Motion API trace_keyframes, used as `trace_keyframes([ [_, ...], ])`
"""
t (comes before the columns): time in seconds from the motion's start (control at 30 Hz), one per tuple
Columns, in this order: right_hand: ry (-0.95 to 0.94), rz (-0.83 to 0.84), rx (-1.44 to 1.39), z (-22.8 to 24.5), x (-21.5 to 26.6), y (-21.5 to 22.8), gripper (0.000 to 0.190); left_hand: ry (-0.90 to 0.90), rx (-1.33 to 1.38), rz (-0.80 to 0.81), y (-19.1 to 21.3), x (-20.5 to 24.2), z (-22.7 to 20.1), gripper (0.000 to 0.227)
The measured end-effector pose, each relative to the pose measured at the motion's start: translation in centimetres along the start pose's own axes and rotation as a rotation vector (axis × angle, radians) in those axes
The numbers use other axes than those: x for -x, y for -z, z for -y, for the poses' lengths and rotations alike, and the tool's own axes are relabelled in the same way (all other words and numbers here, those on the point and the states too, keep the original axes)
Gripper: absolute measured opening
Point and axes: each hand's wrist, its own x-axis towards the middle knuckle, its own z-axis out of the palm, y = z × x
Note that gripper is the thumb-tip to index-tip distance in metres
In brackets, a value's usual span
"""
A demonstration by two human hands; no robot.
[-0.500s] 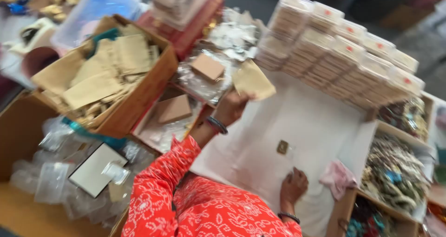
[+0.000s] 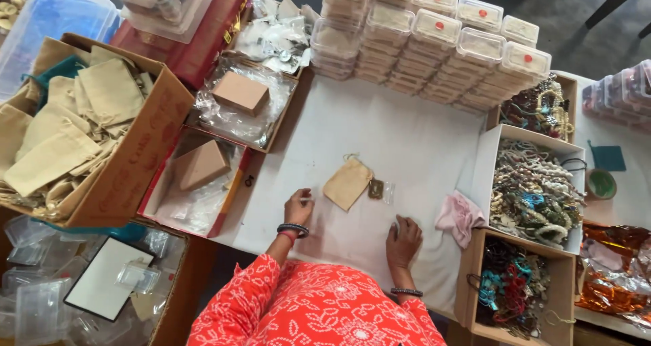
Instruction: The person wipes a small plastic container with a pink cloth, then places a small pouch inside and closes it. They stack the container with others and proceed to wipe a gold-colored necklace and a red string with the cloth on the table.
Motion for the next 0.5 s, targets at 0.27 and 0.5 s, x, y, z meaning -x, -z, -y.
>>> trace_keyframes([
  [0.27,0.030,0.013,-0.010,-0.2,-0.6,0.6,0.029,0.587,0.481,0.126,-4.8,-0.5,-4.4,0.041],
  [0.5,0.048,0.029,-0.044,-0.4,-0.5,1.2,0.030,0.302,-0.399,0.129,-1.9,-6.6,-1.8,0.031],
])
